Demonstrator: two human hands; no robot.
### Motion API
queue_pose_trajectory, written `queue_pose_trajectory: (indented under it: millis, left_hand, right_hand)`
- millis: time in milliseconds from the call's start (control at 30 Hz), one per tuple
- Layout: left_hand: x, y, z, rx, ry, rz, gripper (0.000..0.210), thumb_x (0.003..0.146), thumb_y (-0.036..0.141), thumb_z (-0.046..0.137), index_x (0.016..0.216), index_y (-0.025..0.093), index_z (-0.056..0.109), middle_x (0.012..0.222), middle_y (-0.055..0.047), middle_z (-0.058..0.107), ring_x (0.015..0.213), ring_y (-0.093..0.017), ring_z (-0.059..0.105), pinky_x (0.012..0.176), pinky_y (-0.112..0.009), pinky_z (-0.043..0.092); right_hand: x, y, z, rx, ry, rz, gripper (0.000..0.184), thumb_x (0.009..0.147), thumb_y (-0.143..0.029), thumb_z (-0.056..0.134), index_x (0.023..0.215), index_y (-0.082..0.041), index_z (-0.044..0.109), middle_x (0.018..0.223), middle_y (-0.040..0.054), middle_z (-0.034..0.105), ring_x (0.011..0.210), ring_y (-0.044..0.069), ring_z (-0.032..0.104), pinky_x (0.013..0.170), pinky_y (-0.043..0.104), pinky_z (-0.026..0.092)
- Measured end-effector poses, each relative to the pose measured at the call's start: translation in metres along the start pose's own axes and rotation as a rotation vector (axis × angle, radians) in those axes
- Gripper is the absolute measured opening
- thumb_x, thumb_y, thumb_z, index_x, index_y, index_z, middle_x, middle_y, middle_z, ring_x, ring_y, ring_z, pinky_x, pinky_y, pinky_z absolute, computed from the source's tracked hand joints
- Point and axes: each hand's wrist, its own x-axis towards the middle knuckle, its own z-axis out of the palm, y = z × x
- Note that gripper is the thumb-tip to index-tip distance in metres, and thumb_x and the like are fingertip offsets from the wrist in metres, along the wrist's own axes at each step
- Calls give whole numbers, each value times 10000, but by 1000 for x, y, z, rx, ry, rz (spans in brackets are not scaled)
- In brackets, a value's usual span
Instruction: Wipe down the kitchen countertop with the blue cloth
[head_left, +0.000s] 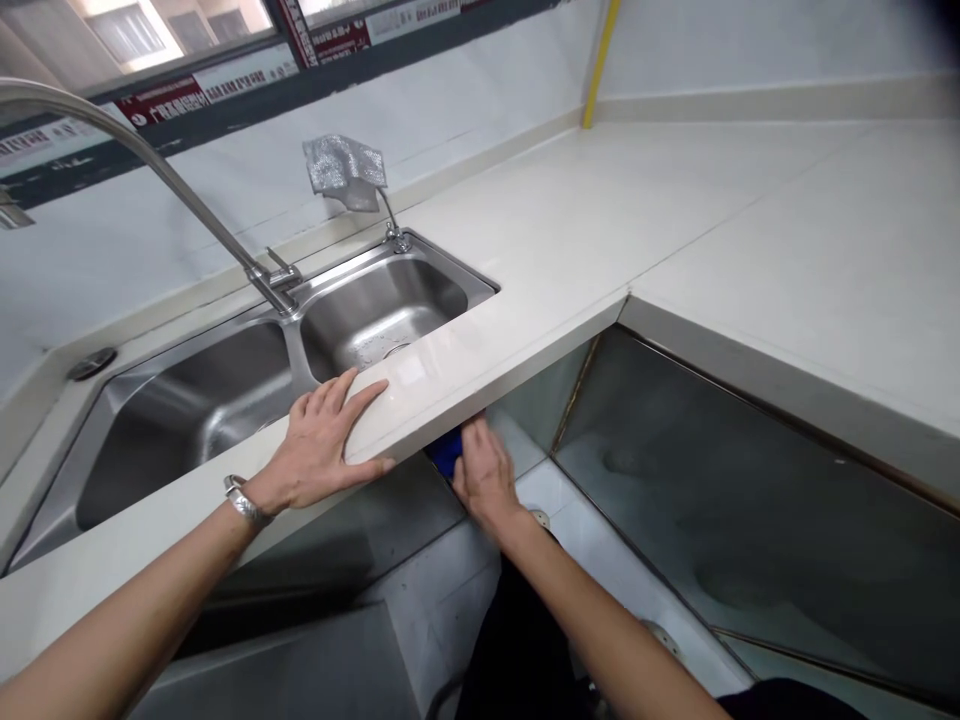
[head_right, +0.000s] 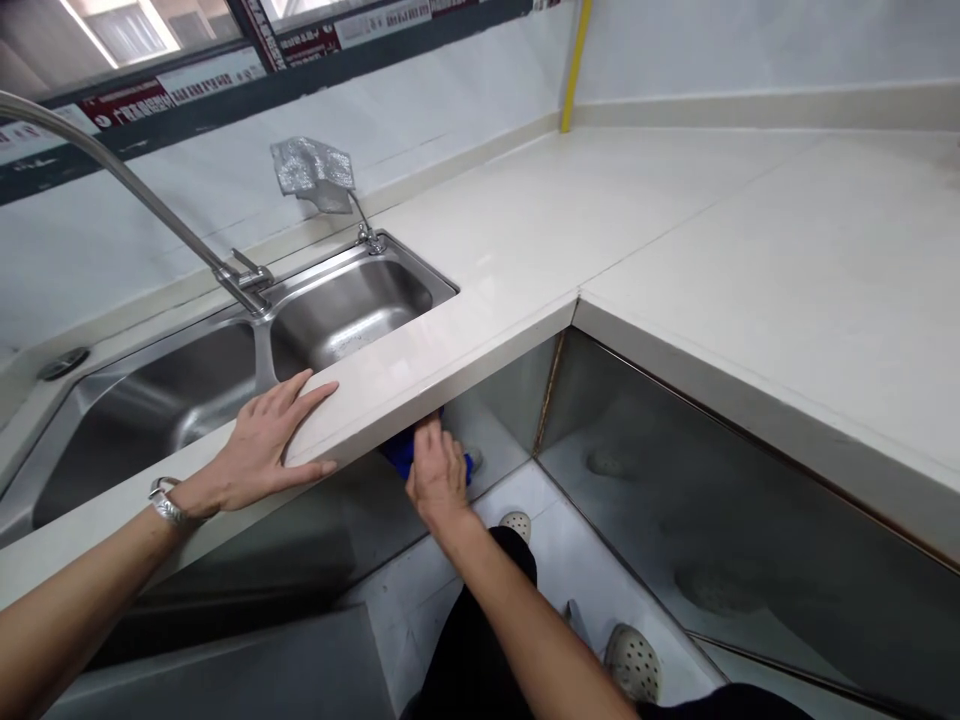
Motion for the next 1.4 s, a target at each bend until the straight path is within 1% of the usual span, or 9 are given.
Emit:
queue_pose_trajectory:
  millis: [133,300,433,533,733,833,1033,1233,1400]
  left_hand:
    - [0,1,1,11,13,11,934,784,780,537,1536,310,243,1596,-140,198,1421,-429,218,1116,-640,225]
    - [-1,2,3,-11,26,4,939,762,756,594,1524,309,276,1586,-146,219,1404,-437,241,1109,-642,222]
    - [-2,3,6,-37,43,7,957,732,733,651,1515,317,294,1581,-148,222,1396,-447,244,1103,-647,221]
    - [-2,4,7,-66,40,-1,964,716,714,685,1508,311,313,1577,-144,229,1389,-460,241,1106,-653,207]
    - [-3,6,7,-123,41,0,975,697,700,714,1500,313,319,1574,-129,226,1378,-478,232,1100,-692,168]
    - [-3,5,9,-139,53,2,985,685,694,728,1496,310,322,1570,-123,231,1373,-482,233,1096,-701,154]
    - [-2,5,12,-86,42,-11,1002,684,735,694,1502,302,311,1574,-125,225,1381,-487,224,1099,-682,161]
    - [-3,5,9,-68,25,-18,989,692,761,655,1505,337,285,1590,-118,203,1395,-467,216,1114,-656,175]
    - [-2,5,8,-55,24,-11,1019,672,815,631,1504,334,292,1588,-122,210,1392,-454,235,1113,-647,195]
  right_hand:
    - [-16,-25,15,14,-6,-36,643,766,-73,457,1407,-49,422,1448,199,416,996,285,488,870,423,463]
    - [-25,-36,34,-105,-24,-96,676,748,-33,461,1422,-23,406,1430,245,425,937,293,494,842,457,437]
    - [-35,-40,48,-123,53,-117,633,797,-43,400,1429,-19,389,1420,268,428,1024,336,485,856,505,421]
    - [-45,-48,55,-116,43,-118,569,861,-52,334,1425,-25,400,1439,272,409,1098,356,472,867,525,418]
    - [-73,-95,70,-67,-30,-261,464,948,-85,334,1382,-104,497,1388,201,509,1020,306,528,855,479,440]
    - [-83,-120,78,-30,-67,-281,446,955,-93,343,1365,-97,517,1387,207,512,987,298,535,844,480,447]
    - [-89,-136,87,-65,-54,-474,416,958,-135,388,1338,-153,556,1362,143,552,1030,279,532,826,436,461]
    - [-89,-165,91,-81,-34,-674,436,950,-158,402,1361,-153,548,1452,93,478,909,256,538,677,413,480]
    - [-83,-188,87,-73,-103,-683,439,959,-170,390,1376,-193,526,1381,76,536,772,218,525,553,379,433]
